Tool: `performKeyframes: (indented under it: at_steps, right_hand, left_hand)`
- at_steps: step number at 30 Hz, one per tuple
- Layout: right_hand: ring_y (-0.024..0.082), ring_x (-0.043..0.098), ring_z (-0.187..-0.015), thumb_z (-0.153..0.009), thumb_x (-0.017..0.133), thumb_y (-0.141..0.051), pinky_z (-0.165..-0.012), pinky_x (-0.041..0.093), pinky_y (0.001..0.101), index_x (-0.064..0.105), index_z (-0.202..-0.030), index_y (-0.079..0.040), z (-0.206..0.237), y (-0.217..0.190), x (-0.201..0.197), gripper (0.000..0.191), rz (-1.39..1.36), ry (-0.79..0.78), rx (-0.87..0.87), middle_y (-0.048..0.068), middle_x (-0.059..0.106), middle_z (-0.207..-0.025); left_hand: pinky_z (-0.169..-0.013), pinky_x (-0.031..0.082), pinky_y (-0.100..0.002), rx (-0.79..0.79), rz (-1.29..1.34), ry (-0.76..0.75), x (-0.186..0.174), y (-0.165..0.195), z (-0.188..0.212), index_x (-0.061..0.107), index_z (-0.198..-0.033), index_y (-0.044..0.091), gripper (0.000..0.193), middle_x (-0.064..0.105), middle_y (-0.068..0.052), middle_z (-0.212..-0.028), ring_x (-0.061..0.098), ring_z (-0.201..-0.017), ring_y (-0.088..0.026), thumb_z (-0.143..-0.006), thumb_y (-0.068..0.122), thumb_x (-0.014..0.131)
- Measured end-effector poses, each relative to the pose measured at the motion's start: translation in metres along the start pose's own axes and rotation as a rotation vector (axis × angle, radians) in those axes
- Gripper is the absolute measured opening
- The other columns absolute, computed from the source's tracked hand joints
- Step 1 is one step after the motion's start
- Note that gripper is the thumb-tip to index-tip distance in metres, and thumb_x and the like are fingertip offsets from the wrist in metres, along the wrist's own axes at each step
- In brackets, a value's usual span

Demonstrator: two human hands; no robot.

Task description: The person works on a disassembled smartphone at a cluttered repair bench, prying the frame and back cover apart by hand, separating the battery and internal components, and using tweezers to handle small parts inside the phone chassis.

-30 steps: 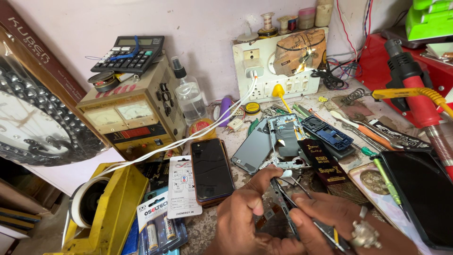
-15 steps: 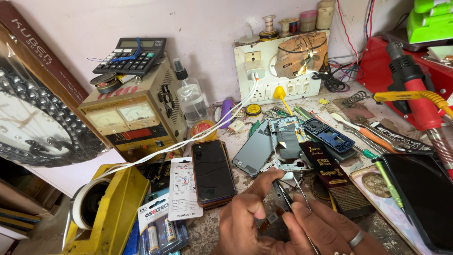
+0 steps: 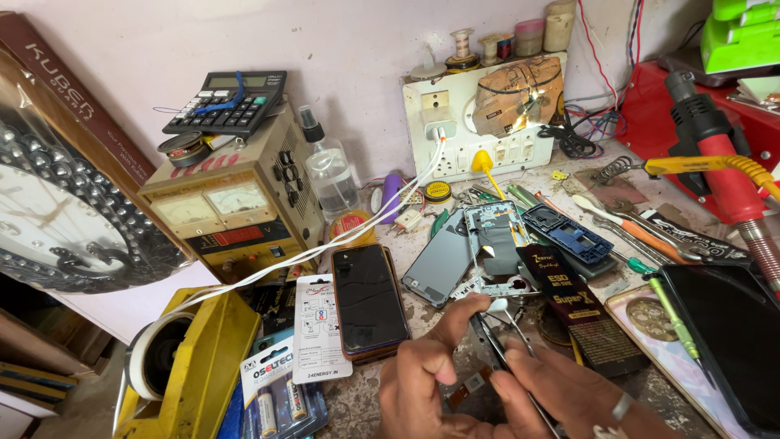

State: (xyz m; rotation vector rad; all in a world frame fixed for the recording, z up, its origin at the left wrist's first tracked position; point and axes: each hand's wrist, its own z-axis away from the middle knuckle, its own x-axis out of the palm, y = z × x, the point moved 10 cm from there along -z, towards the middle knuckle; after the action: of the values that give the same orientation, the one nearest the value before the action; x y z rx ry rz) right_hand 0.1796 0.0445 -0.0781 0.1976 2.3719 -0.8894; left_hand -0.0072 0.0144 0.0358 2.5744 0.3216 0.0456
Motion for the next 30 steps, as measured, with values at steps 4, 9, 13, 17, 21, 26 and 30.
performKeyframes:
  at_steps: [4, 9, 13, 17, 21, 26, 30]
  right_hand:
    - [0.025, 0.059, -0.136, -0.101, 0.054, -0.022, -0.119, 0.042, 0.0426, 0.060, -0.146, -0.007, -0.005, -0.011, -0.017, 0.048, 0.022, 0.063, 0.105, 0.016, 0.061, -0.145]
    - [0.026, 0.067, -0.123, -0.095, 0.074, -0.019, -0.106, 0.053, 0.0382, 0.054, -0.137, -0.002, -0.022, -0.056, -0.017, 0.050, 0.331, 0.310, -0.195, 0.016, 0.067, -0.127]
    - [0.027, 0.075, -0.098, -0.081, 0.082, -0.013, -0.085, 0.061, 0.0353, 0.055, -0.121, 0.002, -0.006, -0.056, 0.004, 0.050, 0.594, 0.487, -0.366, 0.016, 0.072, -0.104]
    - [0.034, 0.076, -0.093, -0.080, 0.080, -0.013, -0.081, 0.062, 0.0391, 0.055, -0.114, 0.004, -0.008, 0.001, 0.014, 0.046, 0.361, 0.290, -0.150, 0.022, 0.071, -0.098]
    - [0.039, 0.075, -0.083, -0.079, 0.083, -0.021, -0.069, 0.063, 0.0425, 0.059, -0.098, 0.001, -0.009, 0.016, 0.026, 0.037, 0.498, 0.165, 0.035, 0.026, 0.071, -0.089]
    - [0.036, 0.074, -0.095, -0.084, 0.081, -0.023, -0.078, 0.061, 0.0414, 0.064, -0.101, 0.001, -0.014, -0.034, 0.005, 0.034, 0.613, 0.454, -0.050, 0.023, 0.071, -0.098]
    - [0.037, 0.073, -0.098, -0.082, 0.072, -0.009, -0.085, 0.060, 0.0416, 0.065, -0.102, 0.005, -0.024, -0.069, 0.017, 0.025, 0.885, 0.202, -0.413, 0.024, 0.069, -0.100]
  left_hand:
    - [-0.092, 0.066, -0.037, 0.063, -0.077, 0.013, 0.001, 0.014, -0.003, 0.031, -0.092, 0.010, 0.043, 0.077, -0.029, -0.119, 0.078, -0.112, -0.036, -0.105, 0.021, 0.070]
    - [-0.099, 0.066, -0.041, 0.140, -0.103, -0.030, 0.005, 0.025, -0.005, 0.030, -0.093, 0.010, 0.041, 0.075, -0.027, -0.123, 0.075, -0.119, -0.039, -0.107, 0.016, 0.069]
    - [-0.099, 0.065, -0.042, 0.125, -0.121, 0.041, 0.005, 0.024, -0.001, 0.031, -0.092, 0.010, 0.043, 0.076, -0.026, -0.119, 0.075, -0.117, -0.038, -0.104, 0.020, 0.070]
    - [-0.104, 0.063, -0.046, 0.107, -0.023, 0.031, 0.007, 0.016, 0.001, 0.032, -0.094, 0.009, 0.042, 0.076, -0.027, -0.122, 0.074, -0.120, -0.040, -0.106, 0.021, 0.070]
    - [-0.103, 0.060, -0.046, 0.124, -0.049, 0.045, 0.007, 0.017, 0.001, 0.032, -0.095, 0.009, 0.041, 0.076, -0.026, -0.122, 0.074, -0.121, -0.039, -0.107, 0.020, 0.069]
    - [-0.089, 0.067, -0.037, 0.081, -0.139, 0.193, 0.002, 0.026, 0.001, 0.032, -0.090, 0.010, 0.043, 0.080, -0.023, -0.113, 0.080, -0.104, -0.031, -0.100, 0.021, 0.073]
    - [-0.089, 0.065, -0.036, 0.082, -0.199, 0.201, 0.003, 0.031, 0.001, 0.032, -0.089, 0.009, 0.044, 0.079, -0.022, -0.113, 0.079, -0.104, -0.032, -0.098, 0.018, 0.074]
